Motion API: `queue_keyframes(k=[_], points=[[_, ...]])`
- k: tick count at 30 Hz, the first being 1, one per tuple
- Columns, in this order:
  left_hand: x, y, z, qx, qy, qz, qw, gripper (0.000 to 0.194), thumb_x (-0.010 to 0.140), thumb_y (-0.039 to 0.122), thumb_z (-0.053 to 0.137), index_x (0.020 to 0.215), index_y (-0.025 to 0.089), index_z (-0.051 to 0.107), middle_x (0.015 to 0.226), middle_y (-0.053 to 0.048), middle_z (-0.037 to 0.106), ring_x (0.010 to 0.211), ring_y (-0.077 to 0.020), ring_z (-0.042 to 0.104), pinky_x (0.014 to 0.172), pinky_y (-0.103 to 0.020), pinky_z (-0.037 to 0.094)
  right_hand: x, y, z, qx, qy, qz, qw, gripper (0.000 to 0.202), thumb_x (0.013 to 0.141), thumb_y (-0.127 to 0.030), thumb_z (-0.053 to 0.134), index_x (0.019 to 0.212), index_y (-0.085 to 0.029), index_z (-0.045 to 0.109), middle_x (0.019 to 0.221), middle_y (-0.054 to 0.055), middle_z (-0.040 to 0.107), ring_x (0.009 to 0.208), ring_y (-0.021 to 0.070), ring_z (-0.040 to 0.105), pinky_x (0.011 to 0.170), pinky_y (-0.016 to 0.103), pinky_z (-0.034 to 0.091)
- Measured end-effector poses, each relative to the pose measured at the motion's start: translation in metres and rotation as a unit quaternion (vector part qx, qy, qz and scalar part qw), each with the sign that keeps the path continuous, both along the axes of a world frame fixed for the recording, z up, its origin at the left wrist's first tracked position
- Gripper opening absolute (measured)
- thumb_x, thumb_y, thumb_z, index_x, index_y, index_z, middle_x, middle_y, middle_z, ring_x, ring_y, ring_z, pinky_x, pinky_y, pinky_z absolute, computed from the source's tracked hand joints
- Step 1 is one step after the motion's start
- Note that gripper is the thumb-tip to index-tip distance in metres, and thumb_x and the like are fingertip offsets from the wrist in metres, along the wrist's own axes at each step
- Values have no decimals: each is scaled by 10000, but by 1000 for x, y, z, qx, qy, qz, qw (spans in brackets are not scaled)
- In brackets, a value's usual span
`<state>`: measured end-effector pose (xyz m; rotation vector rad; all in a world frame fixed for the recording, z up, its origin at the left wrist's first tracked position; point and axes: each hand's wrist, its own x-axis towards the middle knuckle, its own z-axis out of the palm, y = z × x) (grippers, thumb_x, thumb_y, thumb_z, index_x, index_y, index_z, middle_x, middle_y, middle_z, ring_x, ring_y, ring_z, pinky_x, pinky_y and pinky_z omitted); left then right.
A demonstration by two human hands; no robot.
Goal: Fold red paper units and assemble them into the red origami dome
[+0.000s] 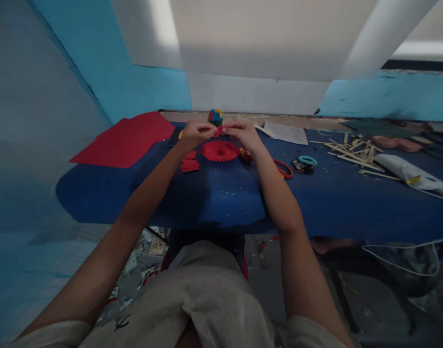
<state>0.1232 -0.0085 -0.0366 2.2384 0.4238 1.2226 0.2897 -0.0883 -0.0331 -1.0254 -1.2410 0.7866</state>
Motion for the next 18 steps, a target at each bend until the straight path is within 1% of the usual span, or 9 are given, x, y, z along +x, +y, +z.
queue_keyframes(k=[3, 6, 8, 10, 13, 15, 18], points=[[0, 0, 0, 15, 23, 16, 999, 243, 811, 334, 587, 746, 157, 741, 640, -7, 677, 584, -101, 553, 561, -233, 383, 0, 1, 1, 37, -53, -25, 998, 65, 646, -194, 750, 710, -180, 747, 581, -29, 648, 530, 81, 528, 589, 243, 450], [-2, 0, 0, 45, 59, 36, 997, 240, 822, 330, 579, 763, 168, 746, 697, -17, 706, 637, -115, 586, 601, -247, 393, -2, -1, 3, 65, -113, -60, 990, 60, 673, -142, 695, 685, -183, 736, 589, -22, 644, 553, 101, 538, 628, 268, 462], [-4, -1, -1, 78, 88, 68, 991, 191, 804, 320, 609, 784, 190, 748, 753, -15, 726, 698, -129, 615, 638, -254, 401, -4, -4, 3, 81, -185, -95, 975, 93, 672, -116, 675, 685, -189, 731, 639, -5, 665, 613, 130, 571, 682, 294, 473], [-5, -1, -1, 100, 113, 100, 983, 154, 785, 320, 640, 813, 219, 752, 797, -15, 736, 744, -147, 633, 648, -262, 399, -8, -9, 3, 86, -269, -118, 952, 107, 667, -114, 669, 695, -196, 732, 690, 12, 683, 677, 163, 597, 747, 325, 475], [-7, 0, 0, 99, 142, 121, 977, 131, 775, 306, 650, 800, 233, 755, 774, -19, 727, 732, -160, 628, 618, -272, 378, -13, -13, 2, 85, -352, -129, 923, 106, 680, -141, 660, 709, -209, 736, 734, 25, 697, 741, 194, 617, 833, 368, 466], [-7, 0, 1, 100, 143, 127, 976, 116, 770, 286, 654, 769, 212, 743, 751, -17, 717, 713, -152, 608, 617, -271, 367, -17, -12, 1, 92, -350, -133, 923, 99, 694, -157, 655, 715, -215, 734, 753, 30, 701, 768, 201, 624, 860, 385, 463], [-5, -1, 2, 87, 101, 143, 981, 118, 781, 264, 635, 743, 190, 718, 729, -11, 702, 695, -135, 582, 636, -262, 370, -20, -6, -4, 88, -257, -120, 955, 63, 724, -205, 669, 747, -218, 727, 786, 39, 700, 767, 199, 628, 829, 382, 480]])
